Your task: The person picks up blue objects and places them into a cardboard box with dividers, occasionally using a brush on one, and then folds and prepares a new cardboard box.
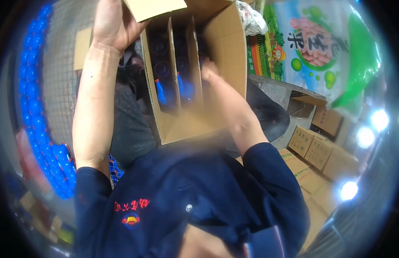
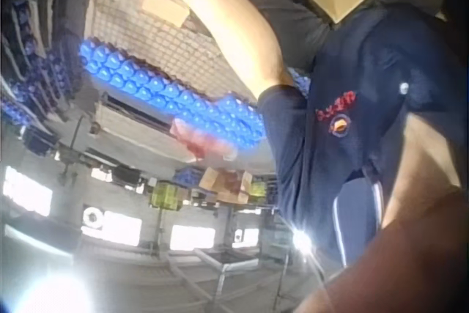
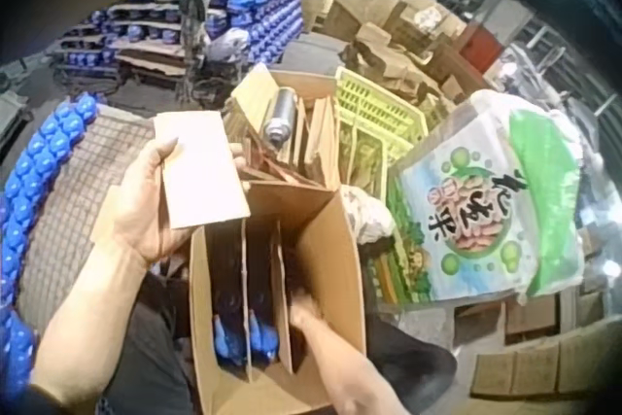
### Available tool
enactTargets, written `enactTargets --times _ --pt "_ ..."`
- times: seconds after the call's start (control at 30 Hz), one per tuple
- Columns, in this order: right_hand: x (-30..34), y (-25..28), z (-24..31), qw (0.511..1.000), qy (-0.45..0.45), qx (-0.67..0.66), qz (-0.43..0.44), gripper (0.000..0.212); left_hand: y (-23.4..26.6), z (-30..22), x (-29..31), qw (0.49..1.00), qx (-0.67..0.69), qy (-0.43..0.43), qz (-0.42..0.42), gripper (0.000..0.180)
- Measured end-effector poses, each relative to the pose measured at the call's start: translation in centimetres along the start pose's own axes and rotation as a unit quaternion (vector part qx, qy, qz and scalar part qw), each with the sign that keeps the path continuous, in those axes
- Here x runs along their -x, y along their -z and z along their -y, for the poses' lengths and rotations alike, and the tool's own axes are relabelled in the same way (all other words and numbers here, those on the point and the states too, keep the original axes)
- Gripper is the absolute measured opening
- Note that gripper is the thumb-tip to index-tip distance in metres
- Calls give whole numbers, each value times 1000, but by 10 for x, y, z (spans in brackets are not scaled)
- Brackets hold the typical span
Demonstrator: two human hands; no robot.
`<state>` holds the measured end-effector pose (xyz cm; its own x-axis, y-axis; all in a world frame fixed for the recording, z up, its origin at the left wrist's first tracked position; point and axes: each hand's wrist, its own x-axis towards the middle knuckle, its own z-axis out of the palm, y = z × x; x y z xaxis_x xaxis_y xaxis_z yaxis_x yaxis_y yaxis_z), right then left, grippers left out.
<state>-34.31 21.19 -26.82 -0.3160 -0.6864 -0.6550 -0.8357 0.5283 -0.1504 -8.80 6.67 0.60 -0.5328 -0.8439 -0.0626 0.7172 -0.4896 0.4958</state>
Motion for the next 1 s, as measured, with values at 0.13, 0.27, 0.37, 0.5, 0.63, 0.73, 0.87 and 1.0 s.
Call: enactTargets --times 0.13,0.27,0.37,0.5,0.63,0.73,0.87,1.0 --pt "2 -44 -20 995 -8 29 96 62 7 -3 -3 999 -45 -2 2 58" --pt "-9 -4 -14 987 97 64 110 49 9 4 -4 998 -63 16 -15 54" --pt "50 83 35 912 123 -358 -156 47 19 17 1 964 -251 28 -82 54" --pt "151 153 107 687 287 -664 -74 38 1 36 19 838 -543 -13 -41 61" --pt "135 93 147 877 157 -308 -333 38 -16 13 11 860 -467 -148 -140 41" --pt "65 -49 142 949 207 -160 -178 58 -1 4 -1 975 -177 -12 -135 51" --pt "35 -128 133 985 81 -87 125 53 7 9 -6 997 -48 -28 -61 48" --pt "49 -3 144 927 266 -237 -114 50 16 8 -2 987 -133 -12 -92 38"
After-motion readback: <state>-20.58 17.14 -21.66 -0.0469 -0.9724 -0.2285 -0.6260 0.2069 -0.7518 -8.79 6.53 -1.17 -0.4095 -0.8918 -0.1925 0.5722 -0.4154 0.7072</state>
